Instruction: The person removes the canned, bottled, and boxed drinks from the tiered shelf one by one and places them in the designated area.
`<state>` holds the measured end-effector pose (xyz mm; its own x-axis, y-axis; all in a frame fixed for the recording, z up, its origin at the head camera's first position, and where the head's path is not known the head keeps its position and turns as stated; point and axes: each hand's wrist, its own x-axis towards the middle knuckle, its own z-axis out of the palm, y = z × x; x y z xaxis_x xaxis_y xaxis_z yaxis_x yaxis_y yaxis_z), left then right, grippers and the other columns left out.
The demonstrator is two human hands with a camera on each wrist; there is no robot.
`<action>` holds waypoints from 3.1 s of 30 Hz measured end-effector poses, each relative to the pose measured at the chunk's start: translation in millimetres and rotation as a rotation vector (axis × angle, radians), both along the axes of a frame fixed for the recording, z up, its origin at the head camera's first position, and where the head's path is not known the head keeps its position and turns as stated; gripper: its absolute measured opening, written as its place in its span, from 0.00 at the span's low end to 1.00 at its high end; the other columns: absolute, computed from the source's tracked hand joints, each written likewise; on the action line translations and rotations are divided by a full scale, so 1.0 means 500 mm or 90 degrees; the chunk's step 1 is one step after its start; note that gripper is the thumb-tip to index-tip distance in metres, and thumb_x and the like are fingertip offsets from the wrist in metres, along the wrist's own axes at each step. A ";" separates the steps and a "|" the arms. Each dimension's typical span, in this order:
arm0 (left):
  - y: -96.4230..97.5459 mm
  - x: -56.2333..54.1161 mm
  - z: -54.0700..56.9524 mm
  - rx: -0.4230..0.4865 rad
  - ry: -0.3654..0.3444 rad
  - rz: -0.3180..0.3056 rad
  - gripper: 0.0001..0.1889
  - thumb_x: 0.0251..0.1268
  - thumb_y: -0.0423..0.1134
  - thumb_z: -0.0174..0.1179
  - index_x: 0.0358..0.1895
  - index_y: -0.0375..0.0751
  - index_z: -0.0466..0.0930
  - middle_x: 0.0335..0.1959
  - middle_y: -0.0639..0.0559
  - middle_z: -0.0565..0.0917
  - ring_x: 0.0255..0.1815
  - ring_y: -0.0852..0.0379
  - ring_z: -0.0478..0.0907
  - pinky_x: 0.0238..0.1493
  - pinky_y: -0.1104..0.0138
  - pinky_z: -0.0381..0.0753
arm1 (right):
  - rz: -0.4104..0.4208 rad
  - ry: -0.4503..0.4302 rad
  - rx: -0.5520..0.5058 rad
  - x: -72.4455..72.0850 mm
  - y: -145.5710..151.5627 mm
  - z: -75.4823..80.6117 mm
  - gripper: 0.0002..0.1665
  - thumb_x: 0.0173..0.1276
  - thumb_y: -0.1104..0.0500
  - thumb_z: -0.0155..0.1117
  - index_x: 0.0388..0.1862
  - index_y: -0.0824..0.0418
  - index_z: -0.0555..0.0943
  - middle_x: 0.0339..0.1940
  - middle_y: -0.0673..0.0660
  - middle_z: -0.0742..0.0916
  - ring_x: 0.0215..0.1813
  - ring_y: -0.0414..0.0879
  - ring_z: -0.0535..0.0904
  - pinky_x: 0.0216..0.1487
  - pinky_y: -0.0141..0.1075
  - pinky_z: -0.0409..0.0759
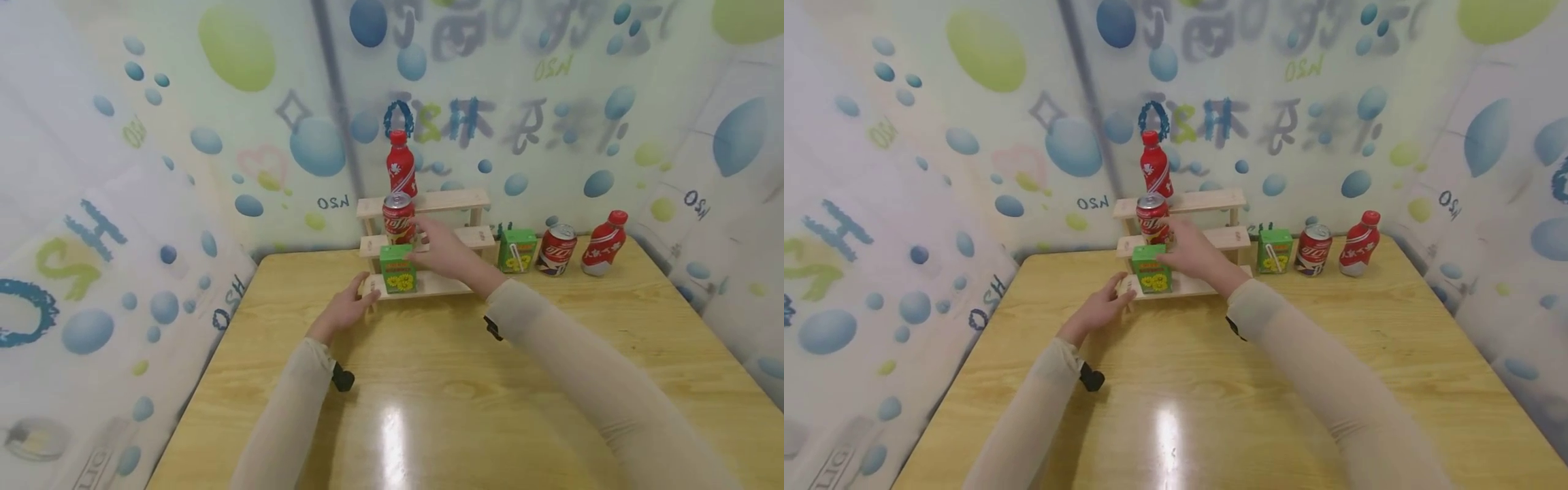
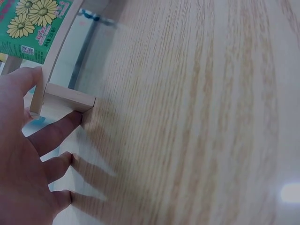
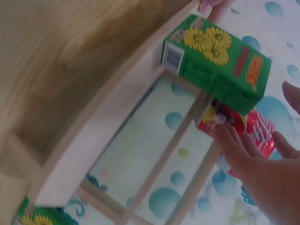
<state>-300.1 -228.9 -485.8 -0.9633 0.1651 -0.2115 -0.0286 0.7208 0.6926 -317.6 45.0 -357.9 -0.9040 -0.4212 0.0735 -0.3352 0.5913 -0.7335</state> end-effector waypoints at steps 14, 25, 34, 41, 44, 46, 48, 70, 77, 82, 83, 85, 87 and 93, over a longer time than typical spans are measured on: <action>0.008 -0.003 -0.002 -0.002 0.002 0.002 0.44 0.78 0.73 0.47 0.88 0.63 0.45 0.82 0.30 0.65 0.81 0.33 0.68 0.82 0.38 0.65 | -0.069 -0.023 -0.091 0.005 -0.042 -0.082 0.28 0.76 0.53 0.72 0.73 0.52 0.79 0.79 0.59 0.78 0.74 0.60 0.78 0.73 0.57 0.79; 0.001 0.001 0.006 0.003 -0.005 0.003 0.44 0.78 0.73 0.47 0.88 0.63 0.45 0.83 0.31 0.64 0.82 0.33 0.66 0.81 0.37 0.64 | -0.133 -0.061 -0.201 0.003 -0.059 -0.127 0.29 0.75 0.51 0.73 0.73 0.43 0.80 0.86 0.55 0.70 0.82 0.60 0.71 0.79 0.58 0.73; 0.004 -0.002 0.004 0.017 -0.007 0.005 0.44 0.78 0.72 0.48 0.88 0.62 0.45 0.85 0.32 0.61 0.83 0.32 0.65 0.81 0.36 0.64 | -0.184 -0.020 -0.220 0.037 -0.079 -0.161 0.28 0.80 0.48 0.65 0.76 0.33 0.76 0.78 0.58 0.79 0.77 0.59 0.77 0.73 0.57 0.80; 0.012 -0.004 0.004 0.015 -0.009 0.008 0.43 0.78 0.72 0.49 0.88 0.65 0.46 0.83 0.32 0.64 0.82 0.32 0.66 0.80 0.36 0.66 | -0.181 0.062 -0.265 0.070 -0.084 -0.170 0.29 0.81 0.57 0.64 0.77 0.44 0.77 0.78 0.52 0.80 0.79 0.56 0.76 0.72 0.53 0.81; 0.007 0.001 0.005 0.017 -0.009 0.015 0.42 0.78 0.71 0.49 0.88 0.65 0.47 0.84 0.32 0.63 0.83 0.33 0.66 0.81 0.36 0.65 | -0.172 0.069 -0.308 0.086 -0.081 -0.169 0.28 0.80 0.60 0.65 0.76 0.50 0.78 0.79 0.54 0.79 0.79 0.56 0.75 0.72 0.51 0.81; 0.004 0.002 0.005 0.018 -0.005 0.016 0.42 0.78 0.70 0.50 0.88 0.65 0.47 0.84 0.33 0.63 0.83 0.33 0.66 0.81 0.37 0.65 | -0.172 0.071 -0.332 0.095 -0.075 -0.167 0.27 0.79 0.61 0.65 0.75 0.52 0.79 0.78 0.55 0.80 0.80 0.56 0.75 0.71 0.50 0.82; 0.001 0.001 0.004 0.016 0.001 0.016 0.42 0.79 0.70 0.50 0.88 0.64 0.48 0.84 0.33 0.63 0.82 0.33 0.66 0.81 0.38 0.65 | -0.176 0.070 -0.352 0.103 -0.067 -0.160 0.27 0.78 0.61 0.66 0.75 0.53 0.79 0.77 0.56 0.81 0.79 0.57 0.75 0.70 0.49 0.83; 0.005 0.002 -0.012 -0.004 0.012 0.008 0.42 0.79 0.67 0.52 0.87 0.59 0.49 0.84 0.32 0.64 0.80 0.30 0.69 0.81 0.36 0.65 | -0.249 0.226 -0.204 0.135 0.176 -0.134 0.25 0.79 0.64 0.66 0.72 0.56 0.81 0.77 0.66 0.78 0.82 0.65 0.70 0.66 0.56 0.84; 0.010 0.004 -0.019 0.010 0.011 0.017 0.41 0.79 0.68 0.52 0.87 0.61 0.50 0.84 0.33 0.63 0.81 0.31 0.68 0.81 0.36 0.64 | -0.307 0.190 -0.183 0.141 0.248 -0.149 0.26 0.80 0.60 0.65 0.74 0.52 0.80 0.79 0.66 0.76 0.84 0.63 0.68 0.66 0.59 0.83; 0.015 0.007 -0.017 0.021 0.023 0.017 0.42 0.80 0.67 0.52 0.88 0.59 0.49 0.84 0.32 0.63 0.81 0.30 0.67 0.80 0.35 0.64 | -0.325 0.171 -0.161 0.139 0.288 -0.151 0.26 0.81 0.58 0.64 0.76 0.51 0.79 0.81 0.67 0.74 0.84 0.64 0.67 0.69 0.61 0.80; 0.016 0.008 -0.016 0.027 0.024 0.020 0.42 0.80 0.67 0.52 0.88 0.59 0.50 0.84 0.32 0.62 0.81 0.29 0.67 0.80 0.35 0.64 | -0.327 0.164 -0.157 0.138 0.295 -0.152 0.26 0.82 0.57 0.63 0.76 0.50 0.79 0.81 0.67 0.73 0.84 0.64 0.67 0.69 0.61 0.80; 0.016 0.010 -0.015 0.033 0.030 0.031 0.41 0.80 0.66 0.52 0.88 0.58 0.50 0.84 0.31 0.62 0.80 0.29 0.68 0.80 0.36 0.65 | -0.332 0.160 -0.150 0.134 0.308 -0.155 0.26 0.83 0.56 0.62 0.77 0.49 0.78 0.82 0.66 0.73 0.84 0.64 0.67 0.69 0.61 0.81; 0.016 0.011 -0.014 0.040 0.037 0.041 0.41 0.81 0.65 0.52 0.88 0.58 0.50 0.84 0.30 0.62 0.80 0.29 0.68 0.80 0.36 0.66 | -0.339 0.153 -0.145 0.130 0.322 -0.159 0.27 0.83 0.55 0.62 0.78 0.49 0.77 0.82 0.66 0.73 0.84 0.65 0.67 0.69 0.62 0.81; 0.012 0.019 -0.016 0.046 0.041 0.051 0.40 0.80 0.64 0.53 0.88 0.58 0.51 0.83 0.29 0.63 0.80 0.29 0.69 0.80 0.37 0.66 | -0.342 0.116 -0.142 0.132 0.361 -0.183 0.27 0.83 0.56 0.61 0.78 0.52 0.77 0.81 0.65 0.75 0.80 0.69 0.71 0.70 0.66 0.78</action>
